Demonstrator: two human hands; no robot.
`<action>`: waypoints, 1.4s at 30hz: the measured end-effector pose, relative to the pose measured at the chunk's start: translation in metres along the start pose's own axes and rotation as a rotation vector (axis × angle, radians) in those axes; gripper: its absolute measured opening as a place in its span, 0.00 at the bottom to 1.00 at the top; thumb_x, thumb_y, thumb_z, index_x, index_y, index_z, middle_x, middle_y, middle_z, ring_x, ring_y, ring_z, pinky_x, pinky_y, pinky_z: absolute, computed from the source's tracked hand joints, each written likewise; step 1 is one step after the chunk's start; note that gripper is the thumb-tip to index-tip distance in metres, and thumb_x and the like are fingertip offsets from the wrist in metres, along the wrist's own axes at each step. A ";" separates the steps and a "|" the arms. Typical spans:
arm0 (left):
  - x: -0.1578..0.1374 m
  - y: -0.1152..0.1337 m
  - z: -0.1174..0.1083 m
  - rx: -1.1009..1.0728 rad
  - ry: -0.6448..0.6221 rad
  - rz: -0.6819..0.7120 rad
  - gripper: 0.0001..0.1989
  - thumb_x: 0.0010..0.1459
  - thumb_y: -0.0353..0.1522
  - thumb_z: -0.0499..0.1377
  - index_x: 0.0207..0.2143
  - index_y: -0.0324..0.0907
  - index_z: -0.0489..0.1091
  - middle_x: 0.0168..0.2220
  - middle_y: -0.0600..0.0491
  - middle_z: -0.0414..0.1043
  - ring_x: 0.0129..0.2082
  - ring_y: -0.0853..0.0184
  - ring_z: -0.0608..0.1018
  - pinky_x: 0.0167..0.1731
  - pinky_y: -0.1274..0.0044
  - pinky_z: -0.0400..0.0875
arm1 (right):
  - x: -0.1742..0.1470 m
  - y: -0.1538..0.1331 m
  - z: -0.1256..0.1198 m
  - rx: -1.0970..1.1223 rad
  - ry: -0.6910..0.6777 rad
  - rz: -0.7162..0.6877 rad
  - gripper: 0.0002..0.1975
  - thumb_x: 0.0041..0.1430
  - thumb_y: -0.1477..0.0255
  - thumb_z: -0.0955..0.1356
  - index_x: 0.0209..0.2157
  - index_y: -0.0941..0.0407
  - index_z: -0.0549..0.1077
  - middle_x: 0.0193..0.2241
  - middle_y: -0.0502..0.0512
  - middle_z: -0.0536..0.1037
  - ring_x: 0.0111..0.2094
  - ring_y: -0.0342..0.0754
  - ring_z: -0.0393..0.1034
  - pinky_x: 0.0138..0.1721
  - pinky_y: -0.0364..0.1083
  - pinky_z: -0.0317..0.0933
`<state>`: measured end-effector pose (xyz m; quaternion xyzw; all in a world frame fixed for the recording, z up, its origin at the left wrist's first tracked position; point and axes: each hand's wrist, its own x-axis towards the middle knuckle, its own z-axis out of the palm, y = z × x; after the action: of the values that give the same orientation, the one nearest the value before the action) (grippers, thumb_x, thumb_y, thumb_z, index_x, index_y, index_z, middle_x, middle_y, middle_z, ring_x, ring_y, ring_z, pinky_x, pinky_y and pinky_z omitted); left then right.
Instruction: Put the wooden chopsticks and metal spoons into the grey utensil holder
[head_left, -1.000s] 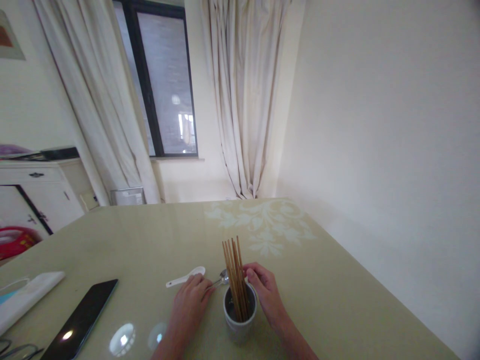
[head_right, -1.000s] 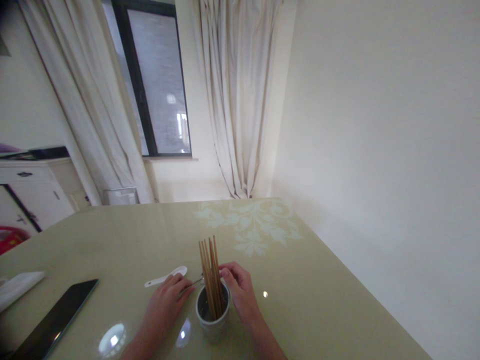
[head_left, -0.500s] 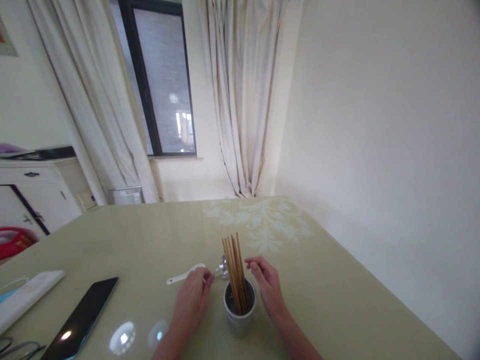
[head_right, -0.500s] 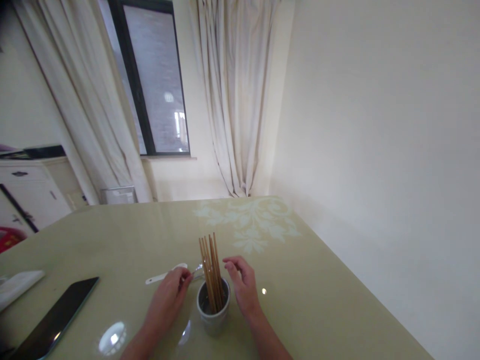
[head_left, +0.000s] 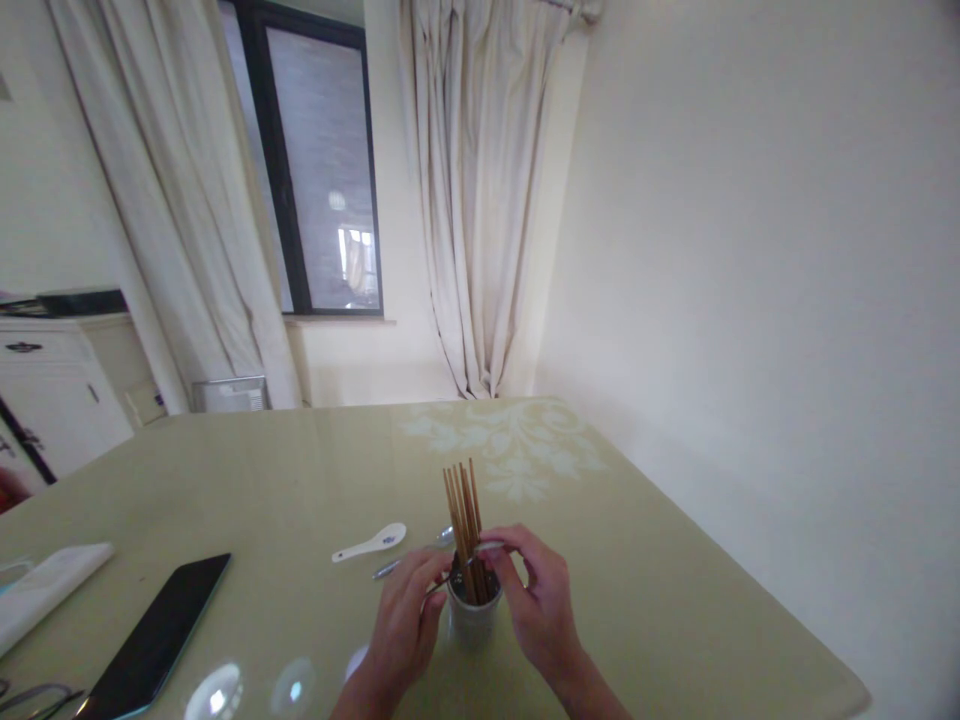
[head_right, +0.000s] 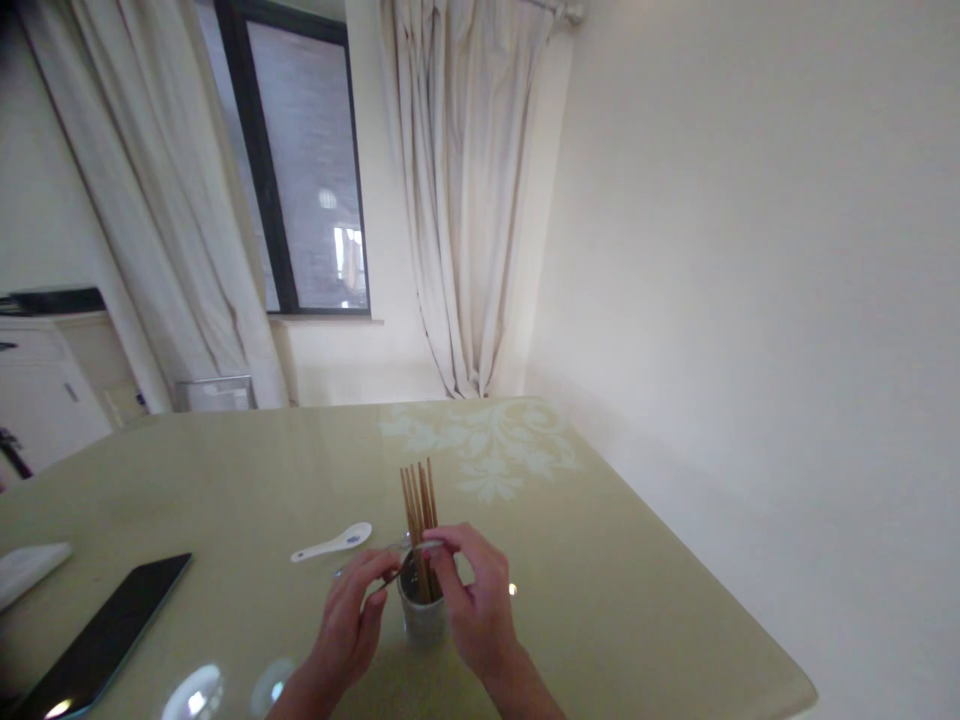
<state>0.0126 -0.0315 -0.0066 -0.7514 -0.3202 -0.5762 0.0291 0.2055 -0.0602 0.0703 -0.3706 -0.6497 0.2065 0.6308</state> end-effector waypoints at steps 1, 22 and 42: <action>0.001 -0.002 0.000 -0.009 -0.016 -0.058 0.17 0.78 0.40 0.47 0.52 0.46 0.74 0.40 0.50 0.82 0.39 0.65 0.83 0.41 0.76 0.79 | 0.004 -0.003 -0.004 0.026 0.080 0.030 0.08 0.72 0.66 0.71 0.41 0.52 0.84 0.31 0.54 0.85 0.32 0.48 0.80 0.36 0.43 0.74; -0.002 -0.038 0.002 0.397 -0.571 -0.707 0.14 0.75 0.35 0.46 0.41 0.45 0.70 0.44 0.49 0.79 0.41 0.61 0.83 0.40 0.72 0.71 | 0.021 0.031 -0.024 -0.464 -0.101 0.104 0.20 0.72 0.56 0.68 0.31 0.54 0.81 0.22 0.51 0.78 0.20 0.46 0.68 0.24 0.44 0.60; -0.004 -0.036 -0.004 0.190 0.070 -0.187 0.18 0.77 0.39 0.47 0.51 0.43 0.75 0.46 0.44 0.83 0.47 0.60 0.84 0.47 0.70 0.79 | 0.020 -0.015 -0.018 -0.191 0.037 -0.145 0.08 0.74 0.70 0.69 0.43 0.51 0.83 0.35 0.55 0.84 0.36 0.50 0.79 0.38 0.46 0.74</action>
<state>-0.0095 -0.0066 -0.0208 -0.6915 -0.4407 -0.5694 0.0573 0.2214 -0.0586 0.0968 -0.3847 -0.6800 0.0905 0.6176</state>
